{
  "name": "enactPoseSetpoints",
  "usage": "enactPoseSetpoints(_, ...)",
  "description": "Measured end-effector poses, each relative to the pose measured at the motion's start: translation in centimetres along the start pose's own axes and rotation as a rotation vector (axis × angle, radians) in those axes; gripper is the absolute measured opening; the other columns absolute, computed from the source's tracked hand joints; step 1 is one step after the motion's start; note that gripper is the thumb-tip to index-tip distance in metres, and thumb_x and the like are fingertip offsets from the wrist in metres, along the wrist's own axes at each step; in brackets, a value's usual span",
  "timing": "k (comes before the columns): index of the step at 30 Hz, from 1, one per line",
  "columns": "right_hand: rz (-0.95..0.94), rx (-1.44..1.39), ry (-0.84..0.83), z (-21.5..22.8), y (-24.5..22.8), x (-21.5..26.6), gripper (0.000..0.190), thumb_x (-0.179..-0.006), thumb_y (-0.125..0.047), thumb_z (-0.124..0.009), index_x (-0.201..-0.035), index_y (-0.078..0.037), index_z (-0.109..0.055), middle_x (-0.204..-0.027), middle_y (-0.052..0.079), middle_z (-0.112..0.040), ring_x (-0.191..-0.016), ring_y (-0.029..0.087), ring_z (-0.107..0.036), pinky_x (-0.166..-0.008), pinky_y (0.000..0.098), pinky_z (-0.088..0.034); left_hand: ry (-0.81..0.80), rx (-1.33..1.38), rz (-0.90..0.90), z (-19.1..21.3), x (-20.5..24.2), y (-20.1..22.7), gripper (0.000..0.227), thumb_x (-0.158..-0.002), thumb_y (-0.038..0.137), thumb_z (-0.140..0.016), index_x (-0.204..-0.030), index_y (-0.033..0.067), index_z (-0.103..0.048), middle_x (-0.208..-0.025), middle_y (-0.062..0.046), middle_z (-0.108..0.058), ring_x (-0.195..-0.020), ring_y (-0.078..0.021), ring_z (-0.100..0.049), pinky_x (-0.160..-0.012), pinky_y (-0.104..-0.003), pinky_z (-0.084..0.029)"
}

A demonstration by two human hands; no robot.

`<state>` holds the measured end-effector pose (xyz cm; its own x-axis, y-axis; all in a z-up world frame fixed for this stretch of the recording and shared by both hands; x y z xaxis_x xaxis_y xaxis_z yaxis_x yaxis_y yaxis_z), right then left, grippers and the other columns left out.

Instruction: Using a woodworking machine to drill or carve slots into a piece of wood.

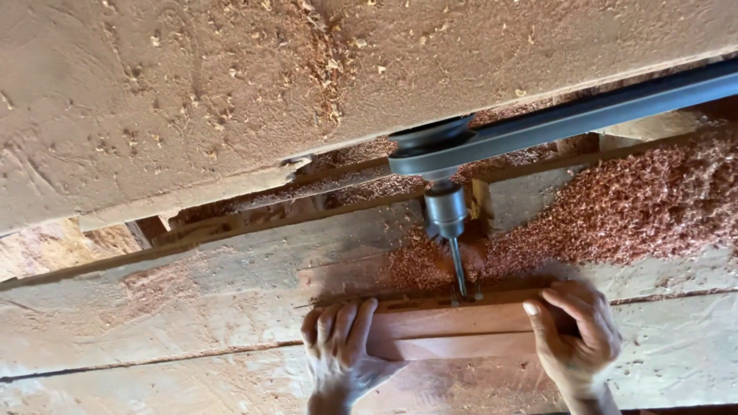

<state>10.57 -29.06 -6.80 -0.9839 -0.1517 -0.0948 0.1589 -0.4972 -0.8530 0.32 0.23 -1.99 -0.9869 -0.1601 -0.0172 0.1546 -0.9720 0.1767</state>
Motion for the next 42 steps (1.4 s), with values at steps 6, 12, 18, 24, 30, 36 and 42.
enactPoseSetpoints(6,-0.017,-0.013,-0.018,0.0,-0.7,-0.6,0.020,-0.092,-0.006,-0.076,-0.109,-0.004,-0.066,-0.107,0.011,-0.071,-0.094,0.020,-0.070,-0.090,0.0317,-0.065,-0.049,0.020,0.016,1.2,-0.7,0.5,0.084,-0.066,0.085,-0.071,-0.112,0.0156,-0.072,-0.102,-0.002,-0.064,-0.099,-0.0186,-0.057,-0.099,-0.046,-0.036)
enactPoseSetpoints(12,-0.023,0.023,-0.027,0.3,-0.5,-0.4,0.020,-0.090,-0.006,-0.078,-0.107,-0.004,-0.067,-0.107,0.012,-0.072,-0.094,0.021,-0.071,-0.087,0.0324,-0.065,-0.059,0.011,0.023,1.5,-1.0,0.7,0.087,-0.067,0.089,-0.065,-0.112,0.0146,-0.072,-0.101,-0.002,-0.063,-0.098,-0.0196,-0.056,-0.099,-0.048,-0.036)
enactPoseSetpoints(18,-0.011,0.032,-0.042,0.2,-0.9,-1.1,0.018,-0.089,-0.005,-0.078,-0.103,-0.003,-0.067,-0.106,0.013,-0.072,-0.097,0.023,-0.071,-0.089,0.0341,-0.064,-0.056,0.029,0.023,1.8,-1.2,0.8,0.082,-0.062,0.078,-0.076,-0.113,0.0137,-0.072,-0.101,-0.003,-0.062,-0.098,-0.0213,-0.056,-0.098,-0.048,-0.037)
enactPoseSetpoints(24,0.008,0.004,-0.028,-0.1,-0.9,-1.4,0.016,-0.090,-0.005,-0.076,-0.103,-0.003,-0.067,-0.104,0.012,-0.071,-0.101,0.025,-0.070,-0.097,0.0374,-0.063,-0.045,0.035,0.049,1.5,-1.1,1.0,0.082,-0.067,0.083,-0.066,-0.111,0.0145,-0.072,-0.103,-0.002,-0.064,-0.098,-0.0207,-0.057,-0.099,-0.049,-0.036)
enactPoseSetpoints(30,0.031,0.047,-0.016,-0.1,-0.6,-1.3,0.015,-0.091,-0.008,-0.077,-0.102,-0.002,-0.068,-0.107,0.014,-0.072,-0.102,0.026,-0.072,-0.096,0.0379,-0.064,-0.009,0.007,0.039,0.0,0.1,0.4,0.091,-0.067,0.096,-0.057,-0.108,0.0162,-0.071,-0.101,-0.002,-0.064,-0.095,-0.0194,-0.056,-0.098,-0.051,-0.037)
enactPoseSetpoints(36,0.017,0.025,-0.021,-0.2,-1.5,-2.0,0.014,-0.091,-0.007,-0.076,-0.100,-0.001,-0.067,-0.105,0.015,-0.072,-0.105,0.029,-0.073,-0.097,0.0382,-0.064,-0.045,0.014,0.050,0.6,-0.3,0.7,0.081,-0.068,0.084,-0.060,-0.109,0.0150,-0.073,-0.097,-0.003,-0.064,-0.095,-0.0218,-0.057,-0.098,-0.052,-0.036)
enactPoseSetpoints(42,0.029,0.013,-0.032,-0.1,-1.0,-2.0,0.014,-0.091,-0.005,-0.077,-0.101,-0.002,-0.067,-0.106,0.014,-0.072,-0.102,0.026,-0.071,-0.097,0.0375,-0.063,-0.036,0.016,0.049,0.8,-0.5,0.7,0.096,-0.068,0.097,-0.053,-0.111,0.0134,-0.073,-0.100,-0.004,-0.063,-0.097,-0.0212,-0.056,-0.098,-0.051,-0.037)
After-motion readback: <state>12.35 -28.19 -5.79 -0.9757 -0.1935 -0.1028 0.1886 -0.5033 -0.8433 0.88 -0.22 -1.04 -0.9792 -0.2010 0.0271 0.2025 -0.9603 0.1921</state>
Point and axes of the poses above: each hand's wrist, its own x-axis away from the middle knuckle, its own z-axis out of the back of the hand, y = z × x, the point moved 1 cm from there along -x, towards the middle knuckle
